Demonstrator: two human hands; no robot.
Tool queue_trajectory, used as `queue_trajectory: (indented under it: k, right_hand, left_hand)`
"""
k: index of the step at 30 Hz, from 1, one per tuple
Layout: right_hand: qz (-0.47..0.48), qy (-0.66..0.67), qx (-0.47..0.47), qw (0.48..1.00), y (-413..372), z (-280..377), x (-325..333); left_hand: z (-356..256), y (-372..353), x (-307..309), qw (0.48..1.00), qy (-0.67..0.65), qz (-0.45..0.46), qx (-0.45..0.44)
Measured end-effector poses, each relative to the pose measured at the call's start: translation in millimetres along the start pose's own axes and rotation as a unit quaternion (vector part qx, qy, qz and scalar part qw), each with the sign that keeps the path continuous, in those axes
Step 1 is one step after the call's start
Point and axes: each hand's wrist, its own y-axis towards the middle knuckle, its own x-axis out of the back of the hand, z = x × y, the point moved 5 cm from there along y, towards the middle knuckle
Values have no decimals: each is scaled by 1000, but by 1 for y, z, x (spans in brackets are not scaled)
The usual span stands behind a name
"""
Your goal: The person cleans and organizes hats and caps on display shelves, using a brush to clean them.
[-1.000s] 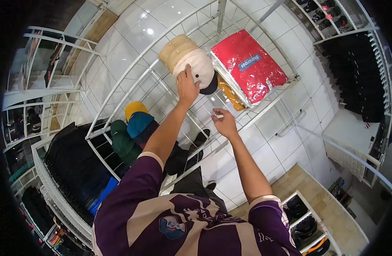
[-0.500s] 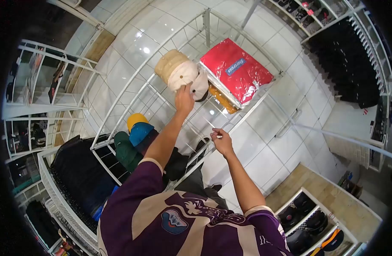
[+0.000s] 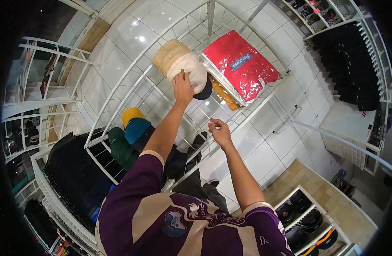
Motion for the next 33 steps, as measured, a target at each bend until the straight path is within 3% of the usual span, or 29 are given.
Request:
queue_trajectory:
  k: [2,4,5,7,8,10,11,12,13,14,15,16,17,19,21,22,24,28,30,31,33]
  right_hand:
    - [-2,8,-5,1000,-2,3,0]
    - [-7,8,-15,1000,-5,5,0]
    - [-12,11,-23,1000,-6,6,1]
    - [-14,50,-45,998,-13,15,0]
    - [-14,89,-67,994,-17,18,-1]
    - [16,102,-63,993,-14,12,-5]
    - [-39,164,-80,983,-16,13,-2]
    - [-93,224,-94,966,-20,17,2]
    - [-115,284,-127,943,-31,30,5]
    - [-116,284,-123,944,-38,41,10]
    - [-66,404,-55,911,-41,55,14]
    - [-16,516,16,856,-47,72,21]
    - [4,546,16,837,-56,81,31]
    - [-18,515,30,856,-66,81,54]
    - [-47,513,17,857,-78,83,66]
    - [-49,514,23,856,-80,81,69]
    - [-56,522,47,850,-83,83,74]
    - [19,614,132,778,-133,94,110]
    - [2,615,144,776,-176,84,146]
    - [16,611,144,779,-200,74,162]
    - [27,591,149,792,-253,57,189]
  left_hand:
    - [1,0,-3,1000,0,19,4]
    - [-1,-1,-7,990,-34,124,57]
    - [-3,0,-1,990,-35,124,57]
    - [-8,-8,-6,959,-84,263,63]
    - [-11,-12,0,960,-82,261,65]
    - [-20,-32,3,846,-371,312,222]
    - [-29,-42,12,847,-371,311,220]
    - [-46,-52,31,724,-555,281,297]
    - [-64,-63,50,560,-709,236,358]
    - [-80,-76,69,488,-745,245,382]
    - [-94,-90,82,413,-776,255,403]
    - [-104,-104,89,412,-777,259,398]
    - [-117,-120,96,401,-788,282,372]
    - [-135,-133,106,387,-801,305,340]
    - [-142,-133,123,439,-799,299,282]
    - [-149,-135,132,439,-800,302,276]
    - [-164,-134,151,546,-736,340,211]
    - [-185,-149,176,591,-707,383,69]
    - [-191,-159,169,324,-844,411,118]
    - [-210,-157,189,338,-841,382,180]
    - [-236,-172,194,336,-817,448,138]
